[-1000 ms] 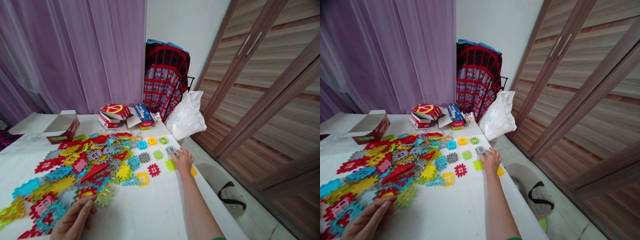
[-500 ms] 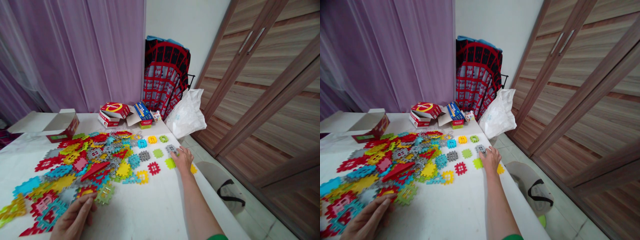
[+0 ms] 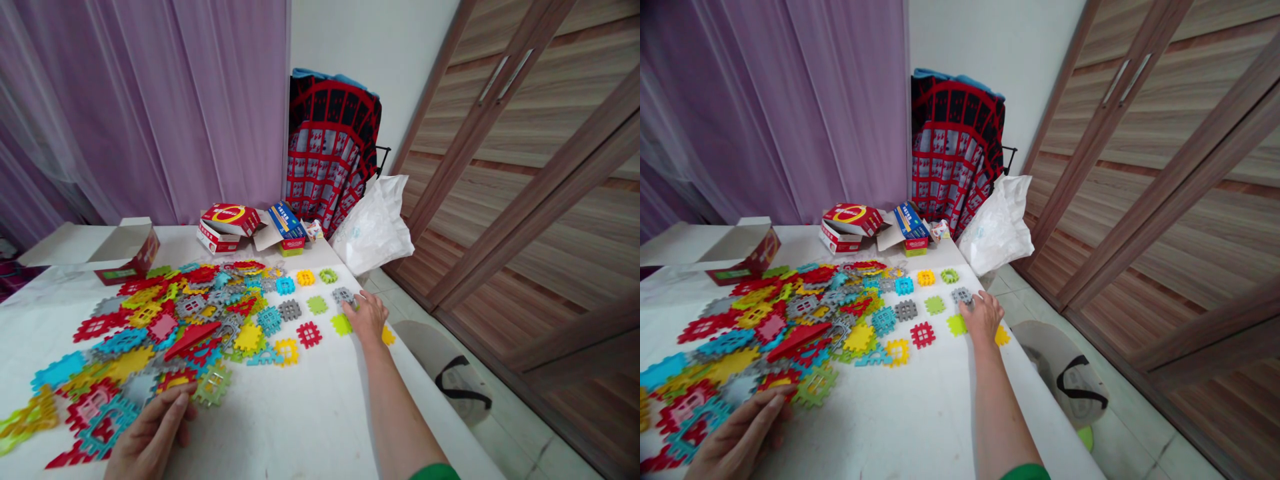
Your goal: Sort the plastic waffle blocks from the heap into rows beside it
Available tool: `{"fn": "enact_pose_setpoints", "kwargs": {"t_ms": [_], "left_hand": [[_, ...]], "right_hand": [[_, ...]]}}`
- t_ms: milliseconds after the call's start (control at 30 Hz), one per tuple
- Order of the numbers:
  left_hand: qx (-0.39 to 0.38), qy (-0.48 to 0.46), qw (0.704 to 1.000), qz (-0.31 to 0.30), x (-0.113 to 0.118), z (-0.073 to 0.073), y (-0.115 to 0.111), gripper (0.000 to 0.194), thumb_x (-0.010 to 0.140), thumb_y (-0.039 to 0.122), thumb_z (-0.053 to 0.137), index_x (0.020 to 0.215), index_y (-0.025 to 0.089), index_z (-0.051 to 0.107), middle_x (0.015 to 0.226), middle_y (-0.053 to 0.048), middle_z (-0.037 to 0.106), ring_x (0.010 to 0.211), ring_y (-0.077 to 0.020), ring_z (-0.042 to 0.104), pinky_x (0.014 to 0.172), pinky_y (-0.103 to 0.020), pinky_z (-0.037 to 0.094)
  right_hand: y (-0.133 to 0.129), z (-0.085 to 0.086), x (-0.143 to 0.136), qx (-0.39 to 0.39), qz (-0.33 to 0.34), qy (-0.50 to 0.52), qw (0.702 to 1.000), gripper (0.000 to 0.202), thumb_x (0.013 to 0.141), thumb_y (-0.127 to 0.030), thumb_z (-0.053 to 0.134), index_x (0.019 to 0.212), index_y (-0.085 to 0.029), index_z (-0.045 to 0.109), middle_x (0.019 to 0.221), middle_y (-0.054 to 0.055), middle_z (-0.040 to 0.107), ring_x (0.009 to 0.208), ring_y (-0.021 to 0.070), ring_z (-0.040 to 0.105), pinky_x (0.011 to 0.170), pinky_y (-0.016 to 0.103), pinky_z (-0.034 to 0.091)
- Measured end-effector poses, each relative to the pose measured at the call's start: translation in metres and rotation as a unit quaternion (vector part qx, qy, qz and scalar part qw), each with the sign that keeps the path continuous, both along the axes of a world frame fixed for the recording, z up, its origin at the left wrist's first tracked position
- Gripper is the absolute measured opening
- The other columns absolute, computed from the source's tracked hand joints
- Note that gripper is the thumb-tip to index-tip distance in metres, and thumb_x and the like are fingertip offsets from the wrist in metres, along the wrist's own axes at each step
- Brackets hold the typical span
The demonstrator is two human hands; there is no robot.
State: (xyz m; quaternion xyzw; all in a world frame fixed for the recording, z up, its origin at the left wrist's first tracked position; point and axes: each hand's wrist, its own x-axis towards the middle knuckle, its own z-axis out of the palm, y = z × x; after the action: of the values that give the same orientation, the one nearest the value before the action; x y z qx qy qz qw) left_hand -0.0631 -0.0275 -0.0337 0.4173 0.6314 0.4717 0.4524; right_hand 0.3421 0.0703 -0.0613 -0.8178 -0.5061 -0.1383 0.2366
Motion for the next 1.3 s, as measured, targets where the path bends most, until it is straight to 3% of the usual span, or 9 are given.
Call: {"fn": "enact_pose_setpoints", "kwargs": {"t_ms": [233,633,867,1300], "left_hand": [[0.004,-0.001,1.0,0.002,0.003,0.006,-0.003,0.068,0.042,0.079,0.073,0.081,0.023,0.071,0.06,0.002,0.067,0.048,-0.0156,0.058,0.047,-0.027,0.049],[0.024,0.002,1.0,-0.015,-0.002,-0.003,-0.001,0.06,0.052,0.074,0.073,0.085,0.023,0.072,0.059,0.002,0.066,0.049,-0.0148,0.058,0.049,-0.026,0.049],[0.03,0.006,1.0,-0.007,0.0,-0.001,-0.002,0.06,0.053,0.073,0.073,0.086,0.023,0.073,0.06,0.002,0.067,0.049,-0.015,0.058,0.048,-0.026,0.049],[0.022,0.026,0.999,-0.015,0.0,0.004,-0.001,0.063,0.049,0.077,0.072,0.083,0.023,0.073,0.059,0.001,0.065,0.049,-0.016,0.057,0.048,-0.027,0.048]], "right_hand": [[0.003,-0.006,0.006,-0.014,0.012,0.012,1.0,0.036,0.084,-0.045,0.061,0.106,-0.021,0.073,0.13,0.011,0.061,0.119,0.0309,0.046,0.094,0.045,0.034],[0.006,-0.011,0.009,0.001,0.015,0.008,1.0,0.035,0.084,-0.046,0.06,0.105,-0.021,0.073,0.128,0.011,0.062,0.116,0.0303,0.046,0.092,0.043,0.033],[0.007,-0.013,0.008,-0.004,0.011,0.006,1.0,0.034,0.083,-0.047,0.062,0.105,-0.022,0.072,0.126,0.011,0.062,0.116,0.0296,0.047,0.091,0.042,0.034],[0.001,-0.002,-0.002,0.005,0.004,-0.004,1.0,0.034,0.085,-0.046,0.06,0.104,-0.021,0.072,0.127,0.01,0.063,0.117,0.0294,0.047,0.092,0.043,0.033]]}}
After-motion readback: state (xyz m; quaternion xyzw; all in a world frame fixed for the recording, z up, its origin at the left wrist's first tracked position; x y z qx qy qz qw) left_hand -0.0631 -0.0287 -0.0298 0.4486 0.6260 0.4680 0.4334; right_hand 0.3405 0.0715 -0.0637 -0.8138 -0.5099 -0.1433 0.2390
